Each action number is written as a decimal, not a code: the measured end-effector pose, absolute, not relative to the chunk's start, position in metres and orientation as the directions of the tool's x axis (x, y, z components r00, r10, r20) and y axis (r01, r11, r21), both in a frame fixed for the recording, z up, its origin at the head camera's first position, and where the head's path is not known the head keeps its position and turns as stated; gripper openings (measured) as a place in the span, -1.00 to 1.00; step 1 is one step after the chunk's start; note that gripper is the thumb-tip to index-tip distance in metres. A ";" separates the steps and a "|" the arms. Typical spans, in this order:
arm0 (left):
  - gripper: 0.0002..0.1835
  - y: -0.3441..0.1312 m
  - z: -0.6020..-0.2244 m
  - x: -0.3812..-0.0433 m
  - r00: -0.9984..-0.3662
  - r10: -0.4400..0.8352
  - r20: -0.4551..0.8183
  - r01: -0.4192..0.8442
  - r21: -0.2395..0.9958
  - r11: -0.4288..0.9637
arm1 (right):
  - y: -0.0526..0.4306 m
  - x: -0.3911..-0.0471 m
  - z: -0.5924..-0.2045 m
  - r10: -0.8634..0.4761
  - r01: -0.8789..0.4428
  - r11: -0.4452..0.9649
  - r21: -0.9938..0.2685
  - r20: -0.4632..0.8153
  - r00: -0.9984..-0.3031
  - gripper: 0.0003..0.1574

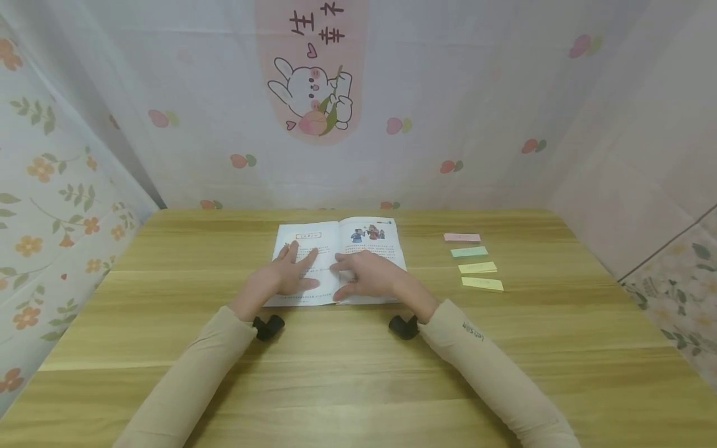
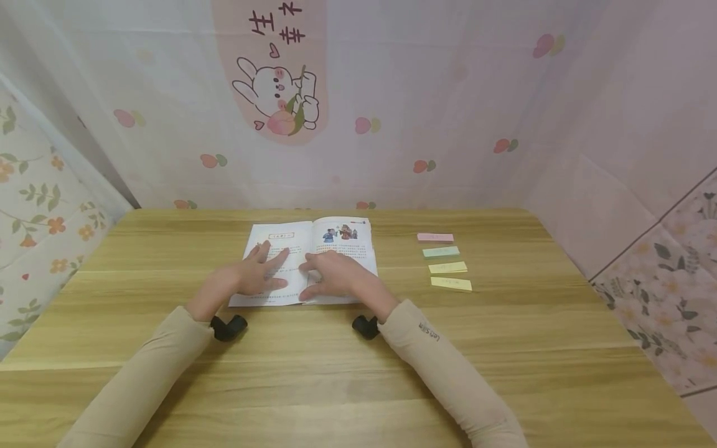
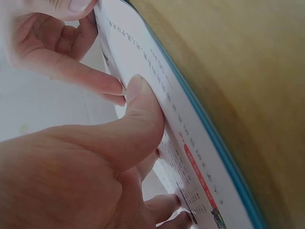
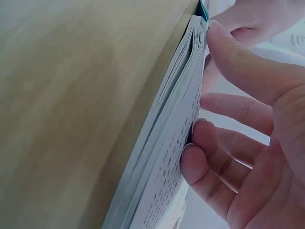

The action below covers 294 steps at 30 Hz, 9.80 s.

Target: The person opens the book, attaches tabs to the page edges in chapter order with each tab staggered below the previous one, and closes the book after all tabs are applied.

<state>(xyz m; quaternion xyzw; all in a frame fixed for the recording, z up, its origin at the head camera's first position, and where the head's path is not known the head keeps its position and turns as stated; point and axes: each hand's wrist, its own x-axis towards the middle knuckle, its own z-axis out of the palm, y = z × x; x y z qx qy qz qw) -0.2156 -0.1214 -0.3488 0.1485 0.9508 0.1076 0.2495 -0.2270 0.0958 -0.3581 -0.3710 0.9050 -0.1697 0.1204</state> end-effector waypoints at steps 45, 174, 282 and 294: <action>-0.22 -0.124 -0.353 -0.214 -0.843 0.390 -0.369 0.296 0.288 0.911 | 0.147 -0.251 -0.329 -0.604 -0.570 0.660 -0.490 0.105 -0.790 -0.28; -0.26 -0.130 -0.347 -0.226 -0.880 0.418 -0.225 0.324 0.358 0.876 | 0.318 -0.284 -0.326 -0.228 -0.248 0.795 -0.553 0.107 -0.968 -0.61; -0.76 -0.067 -0.311 -0.222 -0.604 0.465 0.648 0.796 0.458 0.396 | 0.186 -0.235 -0.279 -0.584 -0.787 0.492 -0.371 0.530 -0.615 -0.74; -0.76 -0.067 -0.312 -0.221 -0.608 0.471 0.639 0.789 0.422 0.447 | 0.185 -0.231 -0.279 -0.557 -0.739 0.445 -0.505 0.491 -0.670 -0.77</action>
